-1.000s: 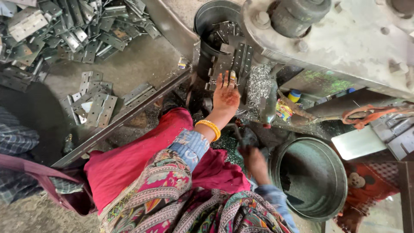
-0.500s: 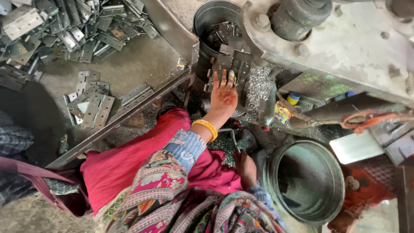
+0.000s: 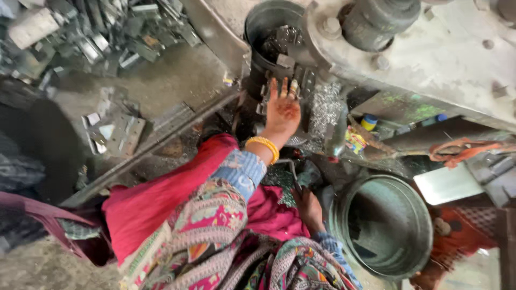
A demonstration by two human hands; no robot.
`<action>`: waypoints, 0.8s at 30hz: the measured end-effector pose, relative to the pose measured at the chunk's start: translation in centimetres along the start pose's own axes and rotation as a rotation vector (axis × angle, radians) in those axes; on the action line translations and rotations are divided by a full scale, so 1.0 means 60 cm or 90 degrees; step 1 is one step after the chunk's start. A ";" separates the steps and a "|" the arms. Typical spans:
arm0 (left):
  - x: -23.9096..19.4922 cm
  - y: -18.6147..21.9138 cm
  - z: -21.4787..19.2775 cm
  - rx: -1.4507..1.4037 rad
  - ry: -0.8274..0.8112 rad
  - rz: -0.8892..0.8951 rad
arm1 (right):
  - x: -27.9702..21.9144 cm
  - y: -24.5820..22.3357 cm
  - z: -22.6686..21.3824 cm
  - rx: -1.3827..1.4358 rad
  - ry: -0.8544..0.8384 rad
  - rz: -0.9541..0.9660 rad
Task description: The person places small metal hinge components into a machine for processing, then removes them and places them into a bin.
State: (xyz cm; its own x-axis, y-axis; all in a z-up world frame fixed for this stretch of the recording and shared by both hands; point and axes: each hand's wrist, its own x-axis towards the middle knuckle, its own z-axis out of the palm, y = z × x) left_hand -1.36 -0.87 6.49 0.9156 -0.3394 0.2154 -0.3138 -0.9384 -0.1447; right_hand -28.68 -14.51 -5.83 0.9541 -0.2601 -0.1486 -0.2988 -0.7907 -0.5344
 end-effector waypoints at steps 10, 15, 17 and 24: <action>-0.203 -0.092 -0.077 -0.231 0.204 0.245 | -0.040 -0.231 -0.232 -0.219 -0.005 -0.023; -0.110 -0.038 -0.149 -0.347 0.346 0.310 | -0.041 -0.225 -0.216 -0.200 -0.006 0.000; -0.081 0.014 -0.184 -0.049 0.196 0.207 | -0.041 -0.217 -0.210 -0.173 -0.024 0.023; -0.132 0.002 -0.129 -0.189 -0.124 0.053 | -0.028 -0.196 -0.206 -0.177 -0.060 -0.003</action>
State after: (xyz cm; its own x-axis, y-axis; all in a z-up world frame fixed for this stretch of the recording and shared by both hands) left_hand -10.57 1.20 12.26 0.9054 -0.4240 0.0226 -0.4228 -0.8955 0.1391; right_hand -27.03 -11.63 10.97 0.9494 -0.2141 -0.2297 -0.2766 -0.9164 -0.2893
